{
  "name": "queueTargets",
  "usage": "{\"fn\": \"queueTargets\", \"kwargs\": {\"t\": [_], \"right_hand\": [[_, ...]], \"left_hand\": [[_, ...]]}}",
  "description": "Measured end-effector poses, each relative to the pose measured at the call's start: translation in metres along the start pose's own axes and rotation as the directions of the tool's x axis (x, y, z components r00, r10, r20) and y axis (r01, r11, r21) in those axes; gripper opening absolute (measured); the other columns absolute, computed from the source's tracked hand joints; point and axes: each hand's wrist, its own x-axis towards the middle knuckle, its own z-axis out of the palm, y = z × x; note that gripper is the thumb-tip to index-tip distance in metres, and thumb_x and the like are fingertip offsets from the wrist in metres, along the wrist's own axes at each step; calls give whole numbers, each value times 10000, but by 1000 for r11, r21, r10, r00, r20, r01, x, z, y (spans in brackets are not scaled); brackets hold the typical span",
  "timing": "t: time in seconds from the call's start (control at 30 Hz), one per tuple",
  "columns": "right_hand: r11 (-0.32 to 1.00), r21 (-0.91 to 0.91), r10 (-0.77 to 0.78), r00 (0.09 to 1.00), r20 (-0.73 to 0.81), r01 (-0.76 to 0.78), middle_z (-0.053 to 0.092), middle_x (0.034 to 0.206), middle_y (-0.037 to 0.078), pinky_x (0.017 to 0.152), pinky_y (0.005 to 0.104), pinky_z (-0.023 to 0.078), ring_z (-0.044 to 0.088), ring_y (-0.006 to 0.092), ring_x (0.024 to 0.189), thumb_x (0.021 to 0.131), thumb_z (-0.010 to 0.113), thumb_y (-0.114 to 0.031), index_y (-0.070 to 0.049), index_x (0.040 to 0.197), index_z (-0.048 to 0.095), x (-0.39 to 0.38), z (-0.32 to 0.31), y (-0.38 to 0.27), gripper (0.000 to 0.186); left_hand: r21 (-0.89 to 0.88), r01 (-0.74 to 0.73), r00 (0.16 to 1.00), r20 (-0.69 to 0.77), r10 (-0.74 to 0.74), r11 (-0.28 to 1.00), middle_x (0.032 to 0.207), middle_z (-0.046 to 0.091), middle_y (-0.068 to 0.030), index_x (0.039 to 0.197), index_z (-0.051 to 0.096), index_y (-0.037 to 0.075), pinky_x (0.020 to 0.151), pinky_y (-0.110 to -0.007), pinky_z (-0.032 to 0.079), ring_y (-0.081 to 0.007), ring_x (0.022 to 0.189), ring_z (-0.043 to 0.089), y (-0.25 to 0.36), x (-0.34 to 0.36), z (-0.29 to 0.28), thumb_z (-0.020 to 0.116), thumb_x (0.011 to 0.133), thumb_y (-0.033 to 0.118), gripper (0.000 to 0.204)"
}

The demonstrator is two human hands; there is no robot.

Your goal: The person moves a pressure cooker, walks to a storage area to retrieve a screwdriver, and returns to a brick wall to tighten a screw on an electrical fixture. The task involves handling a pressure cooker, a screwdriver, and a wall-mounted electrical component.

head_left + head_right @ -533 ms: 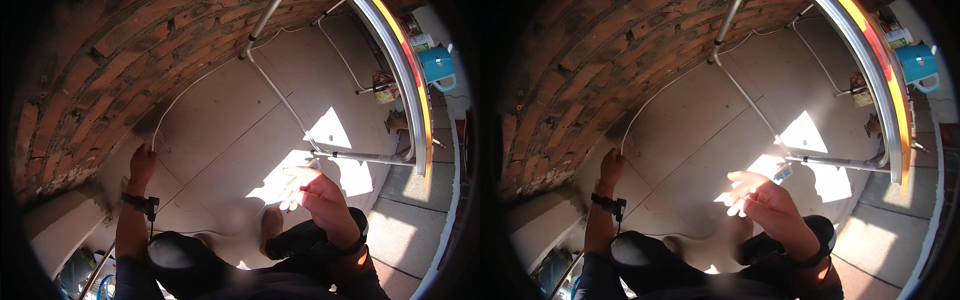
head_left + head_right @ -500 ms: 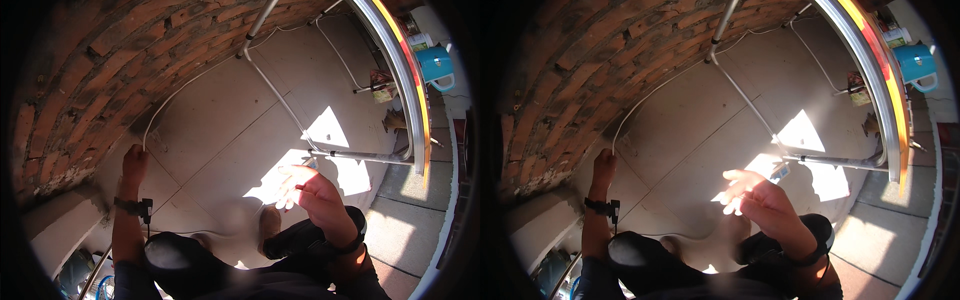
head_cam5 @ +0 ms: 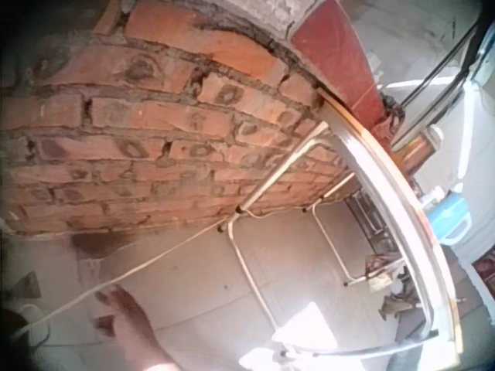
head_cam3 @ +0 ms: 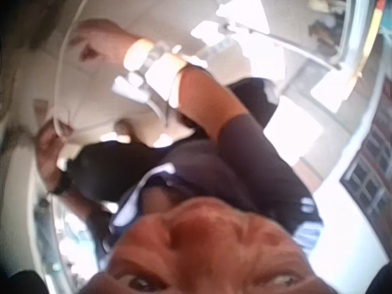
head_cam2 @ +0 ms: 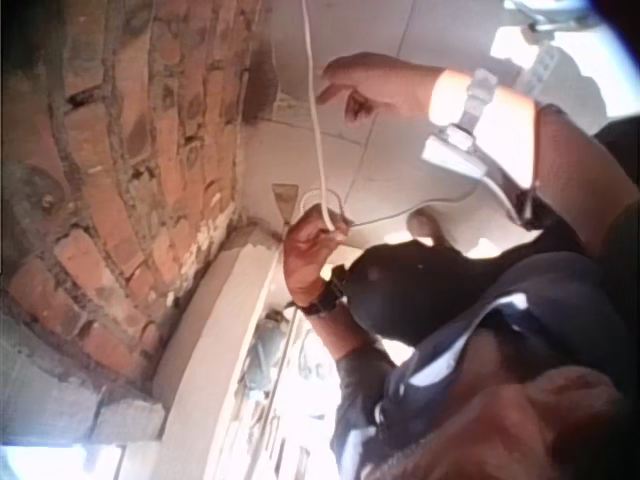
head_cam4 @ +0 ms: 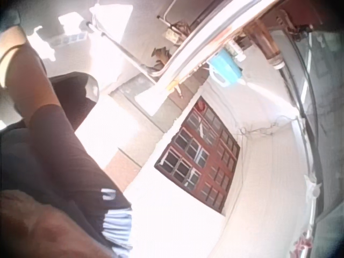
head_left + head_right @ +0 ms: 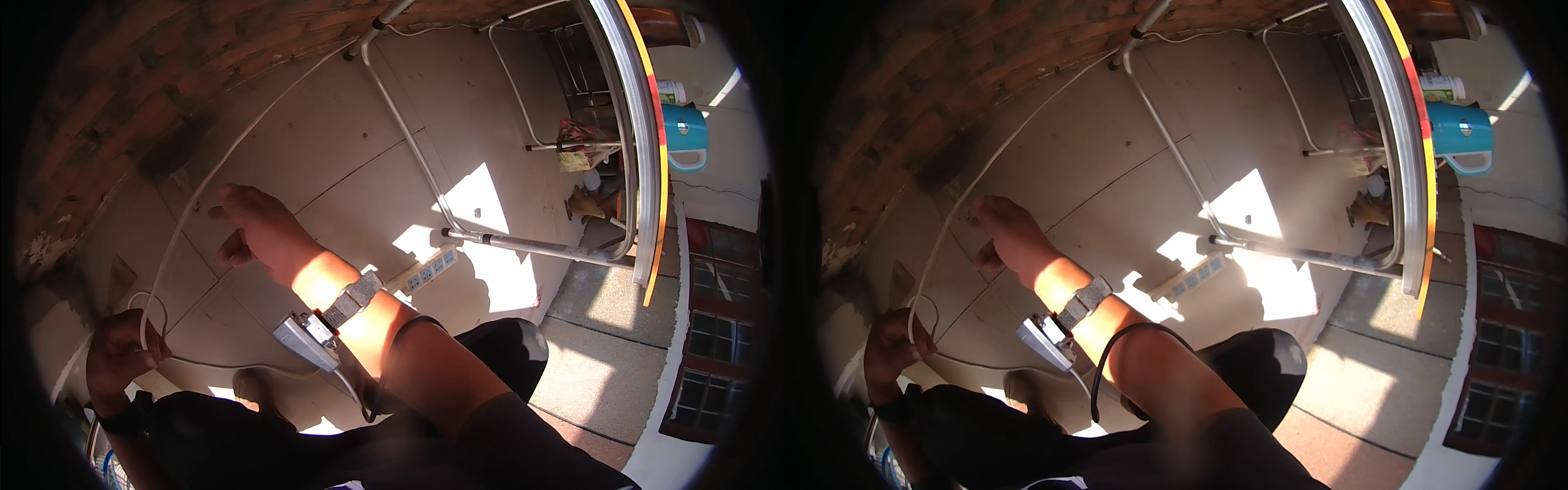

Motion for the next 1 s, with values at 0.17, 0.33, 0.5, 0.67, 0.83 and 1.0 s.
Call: {"fn": "queueTargets", "kwargs": {"t": [0.17,0.33,0.5,0.67,0.83,1.0], "right_hand": [[942,334,-37,999,-16,40,619,951,106,454,304,454,554,175,514,974,425,-333,-40,1058,488,42,23,5,311],[920,-251,-295,954,57,300,611,744,109,556,339,468,585,188,611,953,453,-210,-32,941,519,25,43,-3,190],[540,-700,-407,873,267,466,607,744,155,627,390,480,619,283,698,905,528,-190,-29,882,565,-8,66,22,166],[307,-800,-275,853,444,516,641,809,158,701,417,503,634,330,788,886,545,-224,-64,917,615,-26,83,51,178],[168,-812,-155,828,538,559,655,848,128,730,420,512,642,312,830,889,520,-242,-78,933,632,-29,92,56,203],[309,-770,-103,824,556,558,644,995,148,777,412,506,631,314,922,859,594,-285,-63,1102,601,-30,98,52,329]], "left_hand": [[-23,118,993,19,-117,993,741,599,-83,714,629,-15,672,-289,511,-184,735,645,-21,-21,-6,680,615,4,114],[198,301,946,-188,-265,933,854,626,-95,1009,617,-20,753,-312,525,-199,818,645,-43,-20,-15,656,667,-48,346],[60,-21,959,-279,37,998,975,602,-77,1229,505,20,850,-295,469,-154,931,589,-13,23,-19,564,881,140,373],[-29,-71,981,-181,64,997,907,599,-45,1245,498,8,710,-249,459,-112,804,570,27,74,7,565,923,298,439],[286,106,969,-244,-34,952,897,583,-22,1261,496,33,659,-239,444,-76,730,520,20,80,-14,554,938,305,427],[297,86,675,-720,163,951,865,531,25,1111,536,76,591,-220,377,-37,682,450,1,31,-47,487,973,313,279]]}}
